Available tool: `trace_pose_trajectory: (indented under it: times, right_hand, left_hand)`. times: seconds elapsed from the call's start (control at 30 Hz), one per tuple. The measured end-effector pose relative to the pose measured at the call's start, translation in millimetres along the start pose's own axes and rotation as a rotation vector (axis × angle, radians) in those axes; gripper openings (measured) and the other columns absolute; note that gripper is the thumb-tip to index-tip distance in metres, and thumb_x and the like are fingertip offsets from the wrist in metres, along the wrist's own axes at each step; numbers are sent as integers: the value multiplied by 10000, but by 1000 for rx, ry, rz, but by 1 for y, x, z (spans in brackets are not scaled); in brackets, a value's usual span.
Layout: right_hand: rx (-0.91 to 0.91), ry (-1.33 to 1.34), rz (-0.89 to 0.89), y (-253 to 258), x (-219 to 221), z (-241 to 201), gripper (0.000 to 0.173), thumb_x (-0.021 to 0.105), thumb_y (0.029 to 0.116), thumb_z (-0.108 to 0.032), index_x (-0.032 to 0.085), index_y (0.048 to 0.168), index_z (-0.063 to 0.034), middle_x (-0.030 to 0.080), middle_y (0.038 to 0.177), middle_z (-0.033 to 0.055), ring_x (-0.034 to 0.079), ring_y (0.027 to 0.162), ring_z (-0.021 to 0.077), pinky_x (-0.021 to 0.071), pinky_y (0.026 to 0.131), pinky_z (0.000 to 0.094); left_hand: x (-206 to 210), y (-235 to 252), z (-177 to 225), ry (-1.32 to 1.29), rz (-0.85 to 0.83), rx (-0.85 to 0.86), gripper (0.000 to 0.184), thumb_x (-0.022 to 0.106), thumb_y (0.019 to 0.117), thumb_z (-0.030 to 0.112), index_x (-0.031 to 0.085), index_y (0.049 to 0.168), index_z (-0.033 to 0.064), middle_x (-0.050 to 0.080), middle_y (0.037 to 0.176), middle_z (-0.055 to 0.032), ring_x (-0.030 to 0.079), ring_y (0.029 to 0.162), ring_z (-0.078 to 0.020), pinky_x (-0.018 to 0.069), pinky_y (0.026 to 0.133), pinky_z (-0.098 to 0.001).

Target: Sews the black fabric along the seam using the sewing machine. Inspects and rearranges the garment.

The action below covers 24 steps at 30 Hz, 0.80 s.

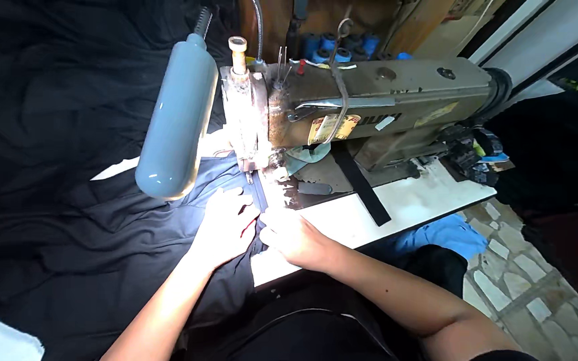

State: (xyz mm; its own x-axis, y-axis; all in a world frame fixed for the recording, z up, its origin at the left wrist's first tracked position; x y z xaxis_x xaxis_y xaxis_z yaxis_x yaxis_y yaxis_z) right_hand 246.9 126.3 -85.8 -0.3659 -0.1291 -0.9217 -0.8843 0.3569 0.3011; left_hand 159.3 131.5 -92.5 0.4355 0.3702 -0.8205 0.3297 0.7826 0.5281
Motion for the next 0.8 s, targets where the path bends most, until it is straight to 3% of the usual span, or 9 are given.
trace_pose_trajectory:
  times: [0.13,0.3,0.4,0.5,0.67,0.73,0.8]
  right_hand:
    - [17,-2,4,2,2,5,177,550,960,-11,720,1009,-10,717,1106,216,676,1138,375,547,940,504]
    - [70,24,-46,11,3,18,185,575,978,-65,746,1036,-22,708,1163,216,639,1207,363,481,1044,516]
    - [55,19,-44,19,6,25,103,636,945,-67,732,934,-31,701,1089,190,646,1143,348,502,993,510]
    - [49,1,-40,24,7,32,84,674,917,-44,735,972,-24,706,1123,193,635,1189,351,472,1047,517]
    - [111,19,-74,33,8,42,97,676,889,14,714,974,-13,687,1102,194,636,1148,356,470,1037,525]
    - [109,63,-9,32,5,44,153,666,894,9,745,1023,-9,712,1147,204,643,1190,363,471,1053,527]
    - [145,108,1,32,5,48,153,675,891,-16,745,1026,-7,712,1148,192,644,1179,347,478,1033,525]
  left_hand:
    - [1,4,-4,22,-4,1,362,468,944,230,798,1005,95,724,1133,-184,621,1204,-436,428,1012,-654]
    - [4,11,-13,35,-31,-25,386,473,916,251,785,1054,70,716,1141,-193,625,1172,-437,435,994,-626]
    - [7,15,-20,30,-37,-40,387,485,906,242,775,1072,48,702,1148,-214,610,1192,-454,425,1008,-638]
    - [9,20,-27,48,-45,-57,405,480,903,244,766,1102,37,695,1168,-232,603,1206,-468,425,1012,-643]
    - [2,22,-26,63,-30,-135,385,494,895,191,773,1098,22,666,1219,-268,574,1232,-497,403,1038,-663]
    - [-17,15,2,-22,52,-245,335,481,920,150,774,982,2,681,1117,-226,613,1154,-417,463,981,-575]
    - [-29,-3,48,-129,110,-344,324,465,937,173,758,905,38,700,925,-119,674,941,-258,546,827,-412]
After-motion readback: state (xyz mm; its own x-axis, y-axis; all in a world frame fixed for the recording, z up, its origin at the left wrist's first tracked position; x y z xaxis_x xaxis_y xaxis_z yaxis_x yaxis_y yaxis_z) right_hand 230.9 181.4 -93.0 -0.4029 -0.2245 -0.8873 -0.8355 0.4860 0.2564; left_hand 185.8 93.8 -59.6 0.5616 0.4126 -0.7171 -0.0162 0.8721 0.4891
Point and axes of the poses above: each hand's wrist, its own y-axis towards the middle knuckle, its own x-axis out of the palm, z = x × y, the point moved 10 cm from there along y, towards the middle knuckle
